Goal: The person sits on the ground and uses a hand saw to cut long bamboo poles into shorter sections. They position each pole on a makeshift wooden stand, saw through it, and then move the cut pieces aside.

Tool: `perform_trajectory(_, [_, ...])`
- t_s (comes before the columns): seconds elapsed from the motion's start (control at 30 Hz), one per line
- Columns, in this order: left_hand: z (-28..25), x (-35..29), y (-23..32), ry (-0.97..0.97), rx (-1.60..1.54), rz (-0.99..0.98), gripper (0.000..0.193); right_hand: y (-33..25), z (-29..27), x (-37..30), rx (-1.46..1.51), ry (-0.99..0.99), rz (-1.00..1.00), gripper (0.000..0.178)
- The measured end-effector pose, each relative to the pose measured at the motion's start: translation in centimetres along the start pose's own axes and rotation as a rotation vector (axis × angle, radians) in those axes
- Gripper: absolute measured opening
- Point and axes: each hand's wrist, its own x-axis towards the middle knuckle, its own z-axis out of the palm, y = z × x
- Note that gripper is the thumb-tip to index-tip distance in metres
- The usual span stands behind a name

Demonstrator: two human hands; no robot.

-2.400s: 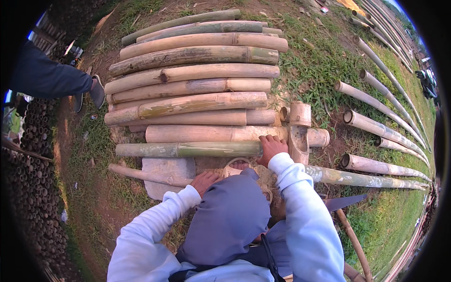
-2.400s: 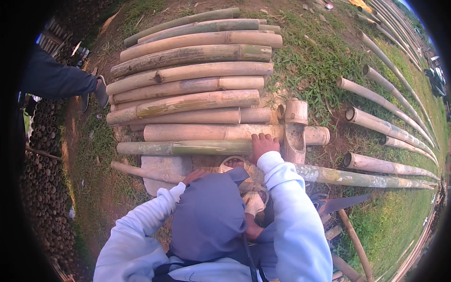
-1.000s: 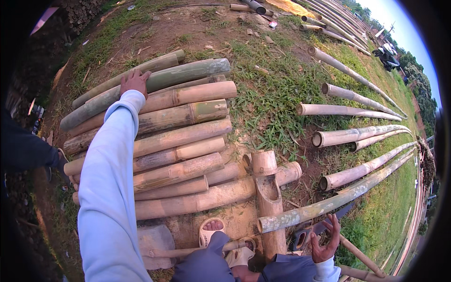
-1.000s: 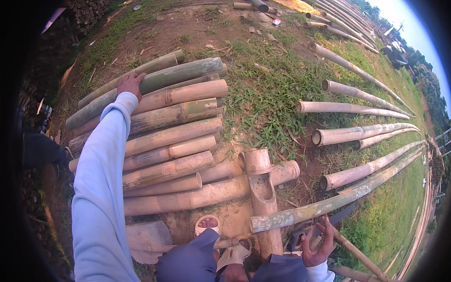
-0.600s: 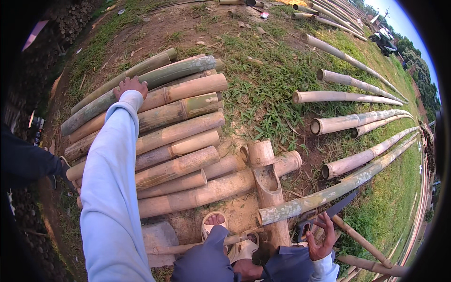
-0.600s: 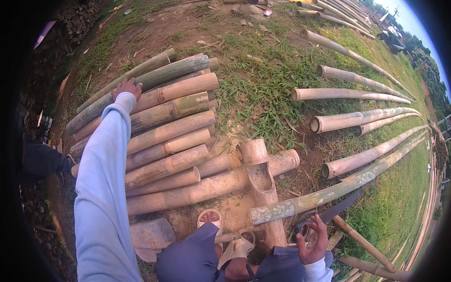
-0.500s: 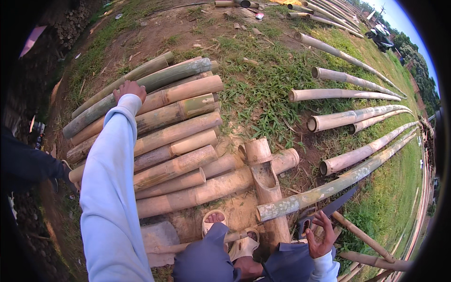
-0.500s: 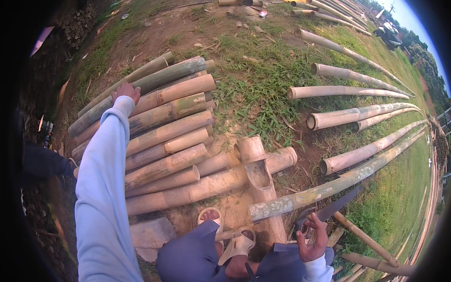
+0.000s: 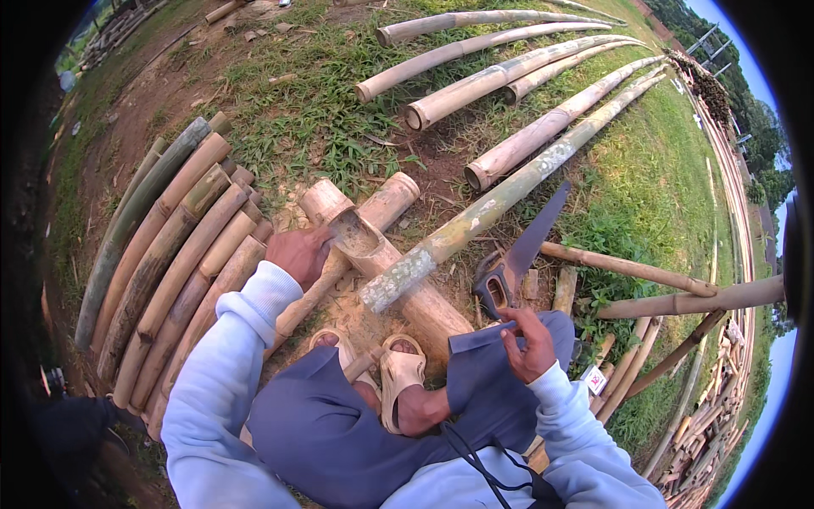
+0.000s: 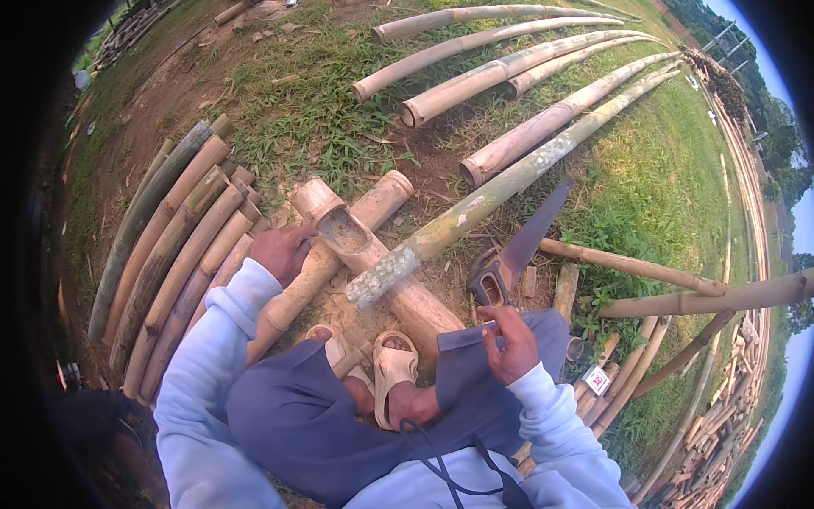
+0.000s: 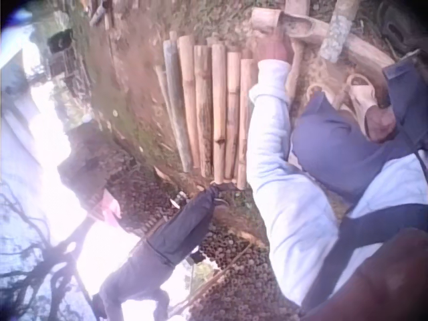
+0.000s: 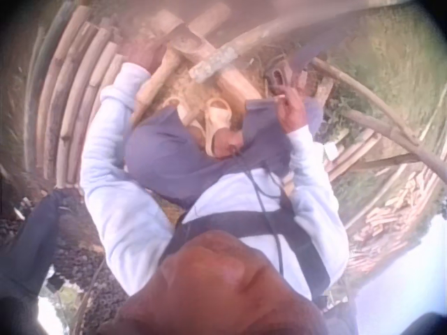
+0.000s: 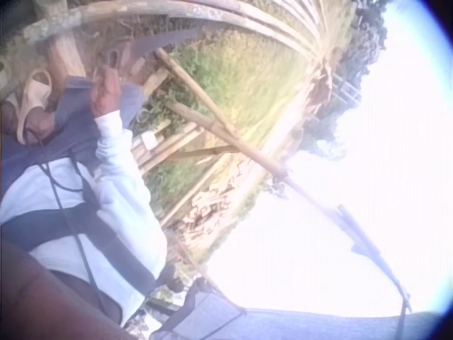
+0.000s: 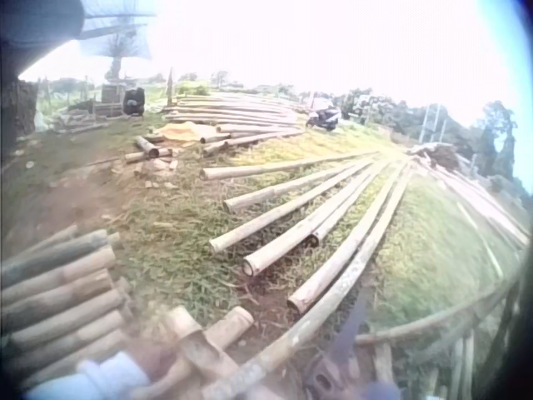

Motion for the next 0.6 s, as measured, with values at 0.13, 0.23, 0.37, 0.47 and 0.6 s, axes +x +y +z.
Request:
perform_trajectory(0.13, [5.0, 0.5, 4.2, 0.041, -0.069, 0.160, 0.046, 1.0, -1.5, -3.6, -0.086, 0.043, 0.084, 0.043])
perform_trajectory(0.23, [7.3, 2.2, 6.6, 0.062, -0.046, 0.134, 0.063, 2.2, -2.6, -5.9, -0.224, 0.178, 0.056, 0.049])
perform_trajectory(0.37, [8.0, 6.4, 11.5, -0.037, -0.111, 0.017, 0.087, 5.5, -3.3, -8.5, -0.338, 0.323, 0.120, 0.058])
perform_trajectory(0.47, [8.0, 8.2, 14.3, -0.052, 0.039, 0.001, 0.089, 7.3, -2.3, -9.1, -0.310, 0.370, 0.167, 0.059])
perform_trajectory(0.6, [9.8, 10.3, 14.4, -0.197, 0.094, -0.074, 0.093, 7.4, -2.1, -7.9, -0.263, 0.431, 0.141, 0.068])
